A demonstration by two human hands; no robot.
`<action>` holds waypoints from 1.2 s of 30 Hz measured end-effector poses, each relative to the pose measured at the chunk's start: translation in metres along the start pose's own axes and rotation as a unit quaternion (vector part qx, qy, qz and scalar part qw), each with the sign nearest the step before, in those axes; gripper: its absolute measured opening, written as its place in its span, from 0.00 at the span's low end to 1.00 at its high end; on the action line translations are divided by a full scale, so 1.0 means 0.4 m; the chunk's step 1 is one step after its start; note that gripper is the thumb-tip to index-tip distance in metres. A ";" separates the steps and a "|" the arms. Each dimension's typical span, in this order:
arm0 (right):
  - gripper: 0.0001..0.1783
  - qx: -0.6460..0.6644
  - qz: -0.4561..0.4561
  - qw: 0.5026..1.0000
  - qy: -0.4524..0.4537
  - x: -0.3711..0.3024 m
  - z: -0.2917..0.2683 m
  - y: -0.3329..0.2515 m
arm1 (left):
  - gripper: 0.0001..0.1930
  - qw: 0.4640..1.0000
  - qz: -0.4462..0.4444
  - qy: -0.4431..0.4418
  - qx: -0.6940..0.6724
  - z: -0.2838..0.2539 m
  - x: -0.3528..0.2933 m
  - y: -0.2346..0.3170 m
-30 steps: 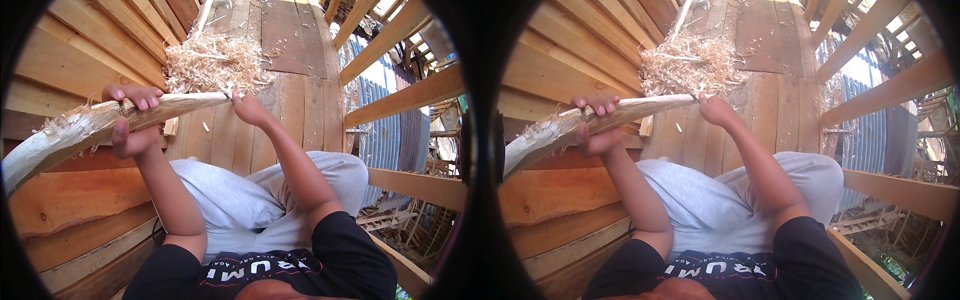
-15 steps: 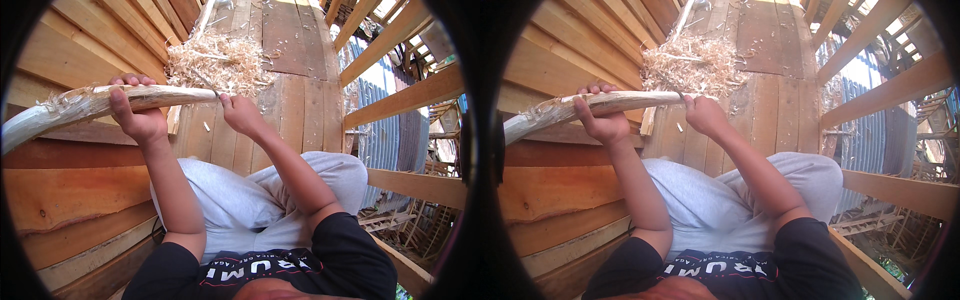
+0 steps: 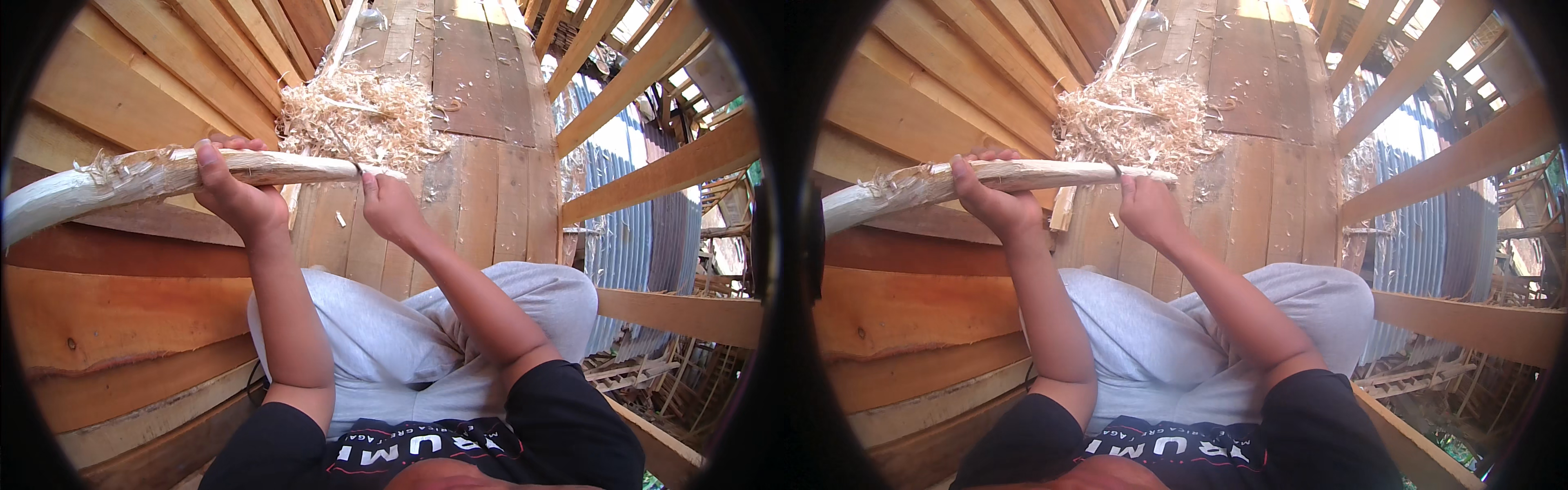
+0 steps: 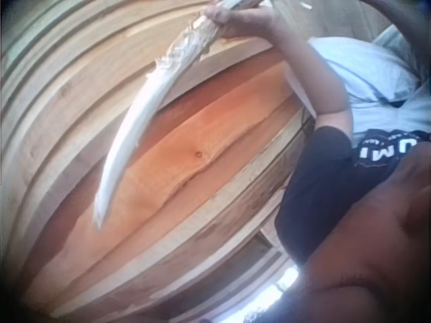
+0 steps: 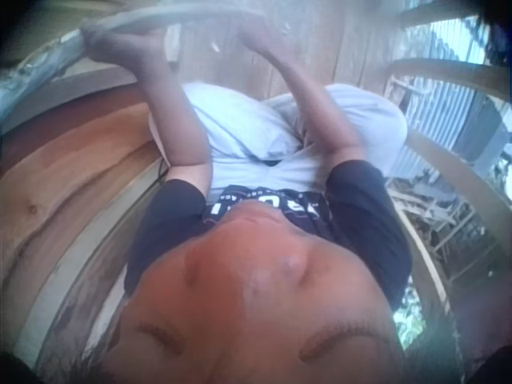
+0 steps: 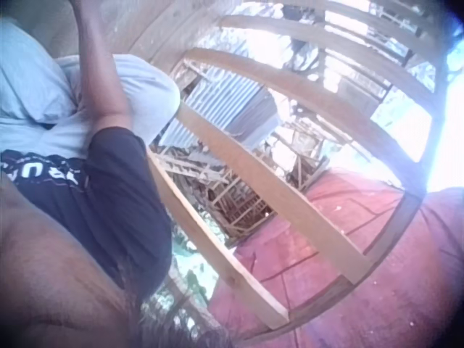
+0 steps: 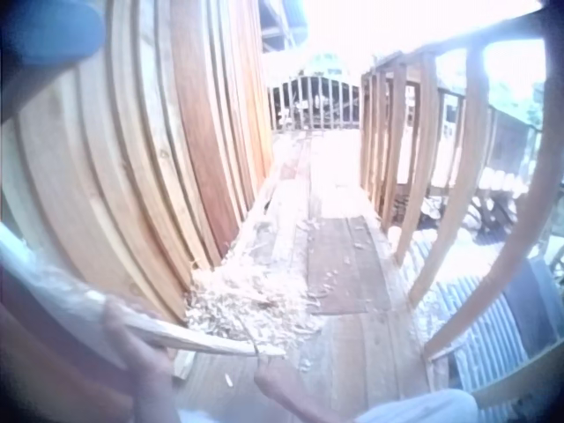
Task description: The person sits cross-legged and uses a knife to shave and shape a long piece of wood, removing bark and wood shavings. The person rotates the wood to work on different sides, accumulating a pile of shavings on the floor.
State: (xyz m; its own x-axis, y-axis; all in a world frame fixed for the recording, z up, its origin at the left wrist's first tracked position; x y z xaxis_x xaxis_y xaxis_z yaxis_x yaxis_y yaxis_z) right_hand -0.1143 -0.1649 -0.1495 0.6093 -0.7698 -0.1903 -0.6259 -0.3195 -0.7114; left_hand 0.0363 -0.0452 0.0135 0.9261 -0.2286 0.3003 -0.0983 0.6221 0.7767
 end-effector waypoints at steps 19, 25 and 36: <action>0.32 0.055 0.084 0.992 -0.077 0.062 0.053 0.125 | 0.24 0.996 0.002 0.091 0.008 -0.051 0.037 0.004; 0.32 0.036 0.001 0.998 -0.058 0.027 0.025 0.029 | 0.24 0.996 -0.002 0.083 -0.010 -0.049 0.031 0.004; 0.26 0.077 0.030 0.996 -0.046 0.096 0.051 0.147 | 0.25 0.995 -0.003 0.096 -0.007 -0.057 0.040 0.002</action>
Point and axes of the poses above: each hand's wrist, its own x-axis towards the middle knuckle, its own z-axis out of the palm, y = z × x, the point moved 8 cm from there along x, towards the middle knuckle, and after that the axes turned 8 degrees about -x, right-handed, at the moved point
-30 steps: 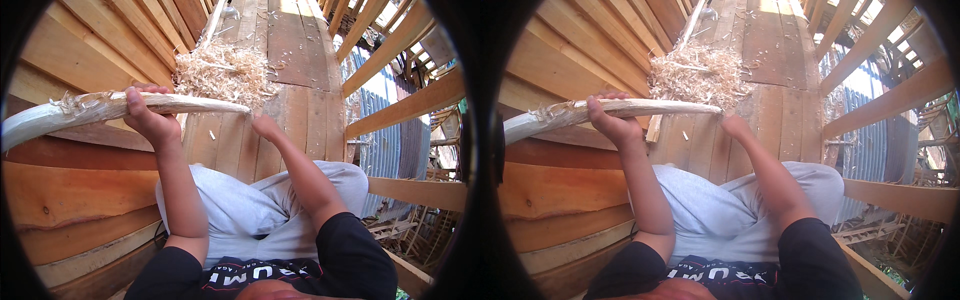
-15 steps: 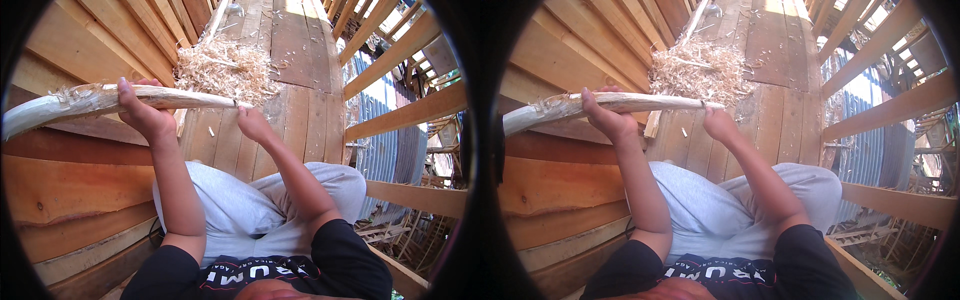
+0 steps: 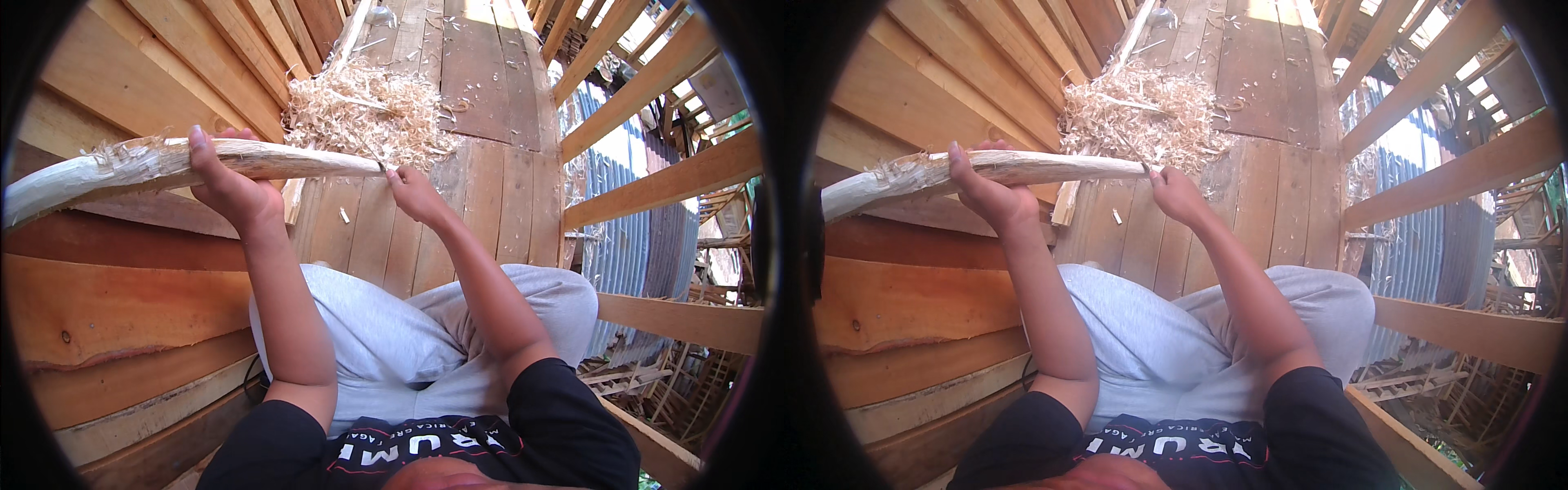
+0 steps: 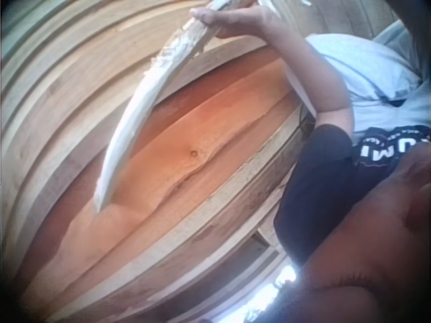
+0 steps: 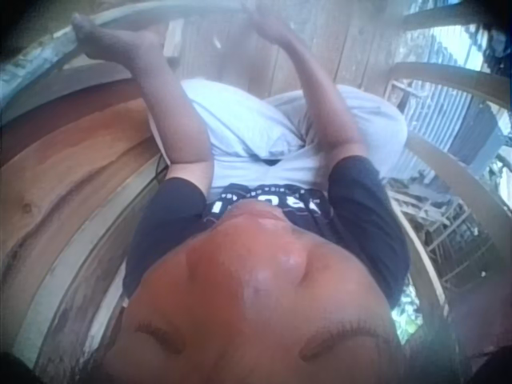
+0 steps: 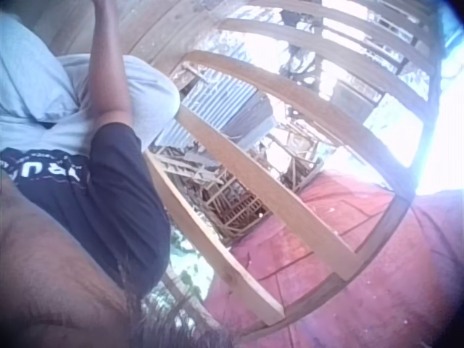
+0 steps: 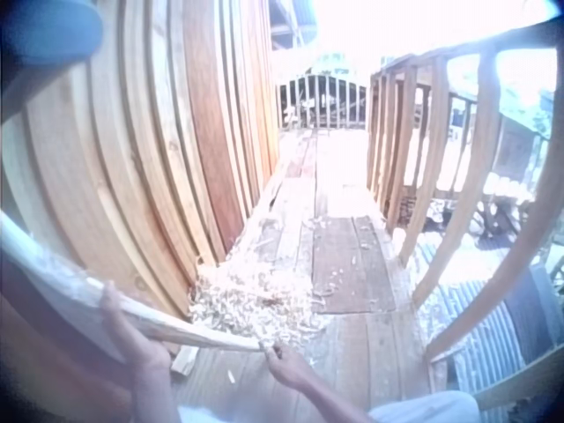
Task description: The person sits cross-legged and uses a knife to shave and shape a long piece of wood, removing bark and wood shavings. The person rotates the wood to work on different sides, accumulating a pile of shavings on the floor.
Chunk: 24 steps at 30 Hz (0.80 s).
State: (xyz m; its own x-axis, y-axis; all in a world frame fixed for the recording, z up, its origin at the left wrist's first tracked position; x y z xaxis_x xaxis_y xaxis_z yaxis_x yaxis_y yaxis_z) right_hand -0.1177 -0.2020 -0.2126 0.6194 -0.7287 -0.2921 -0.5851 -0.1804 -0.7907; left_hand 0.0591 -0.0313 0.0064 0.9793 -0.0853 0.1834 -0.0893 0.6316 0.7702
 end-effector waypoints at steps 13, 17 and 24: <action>0.13 0.120 0.112 0.986 0.017 0.017 0.007 0.083 | 0.24 1.000 0.001 -0.021 0.009 0.004 -0.001 -0.001; 0.19 0.179 0.137 0.974 -0.004 0.006 0.018 0.070 | 0.23 1.000 0.005 -0.009 0.009 0.011 -0.021 0.009; 0.34 -0.015 0.097 0.995 0.027 0.010 -0.015 0.037 | 0.23 0.999 0.024 -0.016 0.020 0.038 -0.064 0.026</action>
State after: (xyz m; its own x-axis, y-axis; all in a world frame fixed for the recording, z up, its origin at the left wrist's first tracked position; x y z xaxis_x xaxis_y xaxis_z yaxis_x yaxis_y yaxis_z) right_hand -0.1269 -0.2118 -0.2221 0.4654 -0.7854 -0.4081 -0.7067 -0.0521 -0.7056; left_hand 0.0304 -0.0343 0.0192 0.9672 -0.0809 0.2406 -0.1443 0.6044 0.7835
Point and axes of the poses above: each hand's wrist, its own x-axis towards the middle knuckle, its own z-axis out of the palm, y = z × x, the point moved 8 cm from there along x, towards the middle knuckle, and after that the axes turned 8 degrees about -x, right-handed, at the moved point
